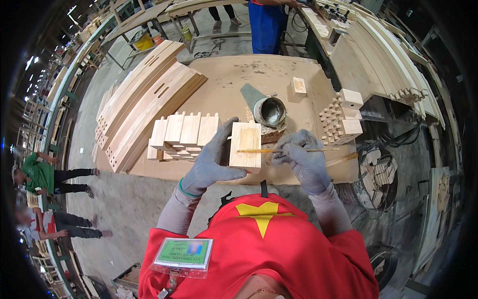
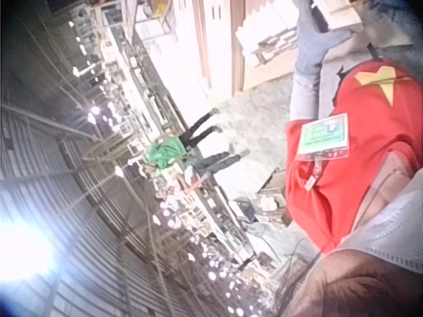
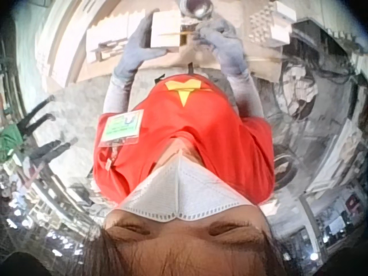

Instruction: The person puts on gloves and picks up wooden boards with pre-drilled holes, placing them on a workbench. They then use a brush to apply a white adhesive from a small container onto the boards and smaller wooden blocks, working one piece at a time.

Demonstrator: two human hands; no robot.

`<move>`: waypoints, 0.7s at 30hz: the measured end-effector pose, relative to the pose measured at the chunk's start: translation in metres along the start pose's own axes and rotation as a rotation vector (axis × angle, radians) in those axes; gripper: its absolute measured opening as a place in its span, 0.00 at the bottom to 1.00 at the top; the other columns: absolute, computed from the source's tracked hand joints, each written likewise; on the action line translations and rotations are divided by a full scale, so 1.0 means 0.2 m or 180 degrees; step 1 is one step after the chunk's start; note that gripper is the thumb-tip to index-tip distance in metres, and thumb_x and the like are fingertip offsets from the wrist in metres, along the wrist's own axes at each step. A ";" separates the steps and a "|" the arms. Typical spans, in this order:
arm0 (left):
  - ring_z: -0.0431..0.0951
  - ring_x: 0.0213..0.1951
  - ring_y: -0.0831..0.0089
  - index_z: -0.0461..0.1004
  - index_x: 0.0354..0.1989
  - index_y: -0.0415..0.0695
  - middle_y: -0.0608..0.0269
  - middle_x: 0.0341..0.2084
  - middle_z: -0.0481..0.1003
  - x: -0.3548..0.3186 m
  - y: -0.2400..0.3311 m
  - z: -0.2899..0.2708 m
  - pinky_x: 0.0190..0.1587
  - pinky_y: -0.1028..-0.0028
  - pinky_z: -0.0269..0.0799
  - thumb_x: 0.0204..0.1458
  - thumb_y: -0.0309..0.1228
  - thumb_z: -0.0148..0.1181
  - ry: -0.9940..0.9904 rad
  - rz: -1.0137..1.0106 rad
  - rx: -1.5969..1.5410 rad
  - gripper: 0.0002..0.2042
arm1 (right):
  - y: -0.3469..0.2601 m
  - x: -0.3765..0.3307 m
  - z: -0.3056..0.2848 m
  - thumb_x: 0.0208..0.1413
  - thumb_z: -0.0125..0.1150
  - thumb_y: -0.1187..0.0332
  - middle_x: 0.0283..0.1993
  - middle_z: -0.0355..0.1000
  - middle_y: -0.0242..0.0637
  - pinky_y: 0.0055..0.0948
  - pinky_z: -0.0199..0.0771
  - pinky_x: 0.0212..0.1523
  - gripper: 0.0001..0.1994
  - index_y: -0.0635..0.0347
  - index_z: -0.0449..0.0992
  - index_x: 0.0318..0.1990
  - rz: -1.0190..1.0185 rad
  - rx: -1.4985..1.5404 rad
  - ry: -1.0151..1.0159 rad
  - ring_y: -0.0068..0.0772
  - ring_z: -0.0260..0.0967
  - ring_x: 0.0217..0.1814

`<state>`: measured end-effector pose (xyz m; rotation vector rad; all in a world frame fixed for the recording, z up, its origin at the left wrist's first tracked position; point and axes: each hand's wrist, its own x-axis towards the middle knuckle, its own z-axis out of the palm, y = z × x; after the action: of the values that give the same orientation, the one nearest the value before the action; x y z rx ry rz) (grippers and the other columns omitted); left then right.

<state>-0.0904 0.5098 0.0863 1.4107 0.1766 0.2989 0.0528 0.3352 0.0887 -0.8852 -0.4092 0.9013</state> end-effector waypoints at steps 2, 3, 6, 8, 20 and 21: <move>0.56 0.59 0.67 0.42 0.63 0.33 0.54 0.59 0.54 0.00 -0.01 0.00 0.61 0.69 0.51 0.27 0.25 0.71 -0.0054 0.0059 -0.0039 0.53 | 0.02 0.03 0.00 0.49 0.52 0.80 0.35 0.70 0.46 0.32 0.78 0.38 0.03 0.65 0.67 0.32 -0.0168 0.0023 0.0068 0.34 0.72 0.36; 0.56 0.59 0.67 0.42 0.63 0.33 0.54 0.59 0.54 0.00 -0.01 0.00 0.61 0.69 0.50 0.26 0.25 0.71 -0.0087 0.0078 -0.0040 0.53 | 0.03 0.04 0.00 0.50 0.52 0.80 0.36 0.70 0.45 0.32 0.78 0.38 0.03 0.65 0.67 0.33 -0.0298 0.0047 0.0104 0.33 0.72 0.36; 0.55 0.60 0.67 0.42 0.63 0.33 0.54 0.60 0.53 -0.01 -0.01 0.00 0.61 0.69 0.50 0.26 0.24 0.71 -0.0112 0.0124 -0.0096 0.53 | 0.05 0.05 0.00 0.50 0.52 0.80 0.36 0.70 0.45 0.31 0.78 0.38 0.03 0.66 0.68 0.33 -0.0505 0.0168 0.0119 0.33 0.73 0.35; 0.55 0.60 0.67 0.42 0.63 0.34 0.55 0.59 0.53 -0.01 -0.01 -0.01 0.61 0.69 0.49 0.26 0.24 0.71 -0.0056 0.0149 -0.0072 0.53 | 0.02 0.03 -0.02 0.51 0.52 0.80 0.36 0.70 0.45 0.31 0.78 0.37 0.02 0.67 0.68 0.32 -0.0435 0.0310 0.0027 0.34 0.73 0.35; 0.53 0.61 0.68 0.43 0.63 0.35 0.55 0.58 0.53 0.00 -0.01 -0.01 0.62 0.69 0.47 0.24 0.27 0.72 -0.0095 0.0278 0.0073 0.54 | 0.00 0.06 -0.11 0.52 0.53 0.78 0.32 0.71 0.40 0.29 0.78 0.34 0.00 0.64 0.69 0.32 -0.0219 0.0438 -0.0291 0.31 0.73 0.32; 0.53 0.61 0.68 0.43 0.63 0.35 0.55 0.58 0.53 0.00 -0.02 -0.02 0.62 0.69 0.47 0.24 0.27 0.72 -0.0109 0.0279 0.0113 0.54 | 0.02 0.08 -0.12 0.53 0.51 0.79 0.32 0.71 0.40 0.29 0.78 0.35 0.01 0.64 0.69 0.32 -0.0356 0.0516 -0.0199 0.31 0.73 0.33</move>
<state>-0.0906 0.5139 0.0826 1.4602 0.0925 0.3451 0.0755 0.3385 0.0710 -0.6807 -0.4293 0.8479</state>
